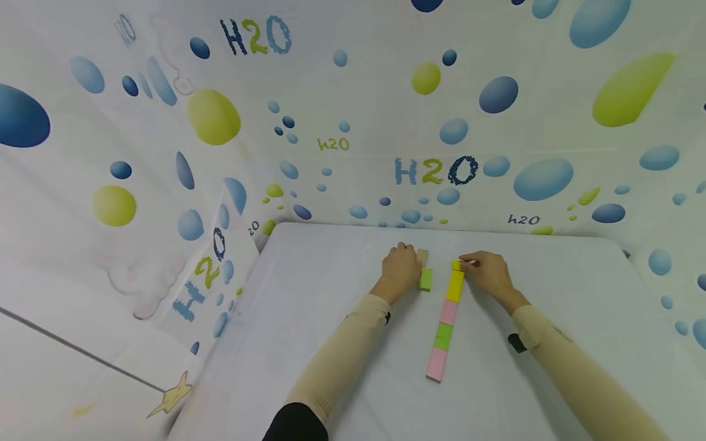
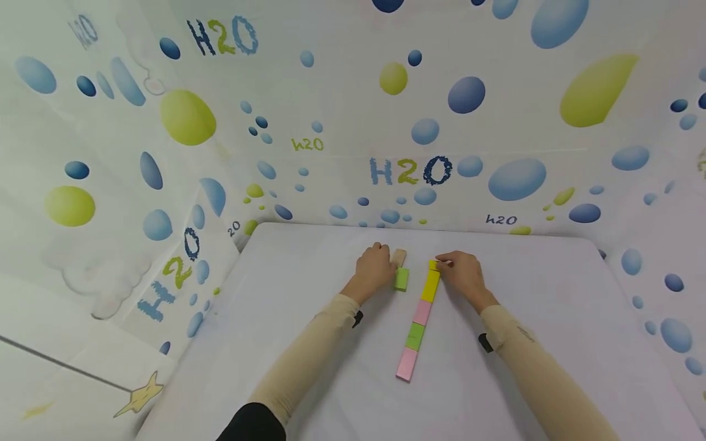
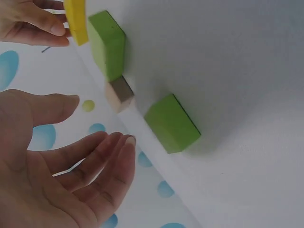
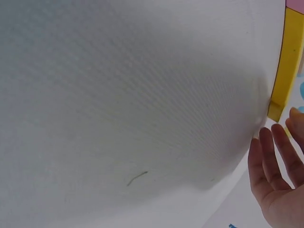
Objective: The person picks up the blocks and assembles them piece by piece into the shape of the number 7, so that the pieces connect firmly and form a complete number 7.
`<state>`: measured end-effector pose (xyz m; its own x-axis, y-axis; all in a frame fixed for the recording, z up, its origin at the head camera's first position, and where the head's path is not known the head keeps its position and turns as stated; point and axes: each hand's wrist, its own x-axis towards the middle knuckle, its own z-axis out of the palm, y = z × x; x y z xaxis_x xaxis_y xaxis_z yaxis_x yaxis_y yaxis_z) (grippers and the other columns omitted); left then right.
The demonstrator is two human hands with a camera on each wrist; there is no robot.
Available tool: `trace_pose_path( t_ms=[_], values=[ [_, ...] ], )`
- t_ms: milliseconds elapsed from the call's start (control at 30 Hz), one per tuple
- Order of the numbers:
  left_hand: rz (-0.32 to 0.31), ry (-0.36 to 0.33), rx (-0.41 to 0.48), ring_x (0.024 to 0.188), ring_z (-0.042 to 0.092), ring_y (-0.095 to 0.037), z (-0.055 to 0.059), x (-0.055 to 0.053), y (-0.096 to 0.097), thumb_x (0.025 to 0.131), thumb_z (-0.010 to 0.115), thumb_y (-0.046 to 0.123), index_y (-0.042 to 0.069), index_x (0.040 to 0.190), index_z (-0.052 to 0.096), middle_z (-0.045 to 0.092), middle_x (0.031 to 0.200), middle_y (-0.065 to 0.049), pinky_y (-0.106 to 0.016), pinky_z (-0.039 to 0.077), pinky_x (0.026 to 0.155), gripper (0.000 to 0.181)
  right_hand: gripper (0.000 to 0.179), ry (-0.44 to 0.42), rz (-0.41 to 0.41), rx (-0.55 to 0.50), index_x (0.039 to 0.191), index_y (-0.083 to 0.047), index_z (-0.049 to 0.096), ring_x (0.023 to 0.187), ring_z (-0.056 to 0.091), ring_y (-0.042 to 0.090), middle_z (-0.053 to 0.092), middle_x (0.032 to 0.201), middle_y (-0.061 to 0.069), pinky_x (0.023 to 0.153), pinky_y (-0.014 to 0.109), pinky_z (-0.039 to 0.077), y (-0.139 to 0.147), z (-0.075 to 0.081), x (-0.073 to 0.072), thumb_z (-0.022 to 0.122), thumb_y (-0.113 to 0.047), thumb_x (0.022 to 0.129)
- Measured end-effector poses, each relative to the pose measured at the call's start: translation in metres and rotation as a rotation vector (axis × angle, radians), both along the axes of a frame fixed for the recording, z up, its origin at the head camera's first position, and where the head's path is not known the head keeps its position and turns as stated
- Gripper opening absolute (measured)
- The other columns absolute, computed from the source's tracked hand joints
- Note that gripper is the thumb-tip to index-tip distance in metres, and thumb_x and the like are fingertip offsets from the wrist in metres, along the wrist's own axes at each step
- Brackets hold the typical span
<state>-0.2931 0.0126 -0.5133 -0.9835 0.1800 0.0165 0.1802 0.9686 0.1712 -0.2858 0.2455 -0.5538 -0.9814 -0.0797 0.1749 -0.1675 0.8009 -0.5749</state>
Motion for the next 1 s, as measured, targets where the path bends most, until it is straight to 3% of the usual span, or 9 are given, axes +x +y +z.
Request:
trace_pose_path(
  t_ms=[133,400,767,1000],
  values=[
    [-0.001,-0.016,0.042,0.102,0.068,-0.024,-0.007,-0.013,-0.001,0.103,0.063,0.037,0.002,0.122,0.069,0.067,0.114,-0.009,-0.04,0.06,0.08,0.04,0.021,-0.021,0.005,-0.005,0.114,-0.002,0.079,0.096,0.069,0.034,0.075,0.114,0.02,0.085,0.051,0.055,-0.002,0.0,-0.001,0.074,-0.013,0.097],
    [-0.056,-0.029,0.076,0.097,0.068,-0.024,-0.016,-0.029,0.004,0.103,0.061,0.034,0.002,0.118,0.07,0.067,0.11,-0.01,-0.04,0.059,0.079,0.037,0.019,-0.015,0.009,-0.001,0.111,-0.001,0.08,0.103,0.069,0.039,0.076,0.112,0.019,0.091,0.055,0.054,-0.002,0.004,0.0,0.076,-0.011,0.096],
    [-0.048,-0.038,0.059,0.098,0.067,-0.022,-0.024,-0.038,0.011,0.102,0.062,0.033,0.004,0.118,0.071,0.067,0.11,-0.008,-0.039,0.058,0.083,0.034,0.018,-0.041,0.006,-0.009,0.11,-0.003,0.081,0.11,0.068,0.04,0.077,0.111,0.018,0.097,0.056,0.051,-0.004,0.003,-0.004,0.076,-0.011,0.095],
    [-0.071,-0.044,0.026,0.096,0.067,-0.022,-0.02,-0.039,0.017,0.103,0.059,0.03,0.007,0.115,0.074,0.067,0.107,-0.007,-0.039,0.058,0.084,0.029,0.017,-0.039,-0.003,-0.006,0.11,-0.003,0.081,0.11,0.068,0.04,0.077,0.111,0.018,0.096,0.056,0.051,-0.003,0.004,-0.003,0.076,-0.011,0.095]
  ],
)
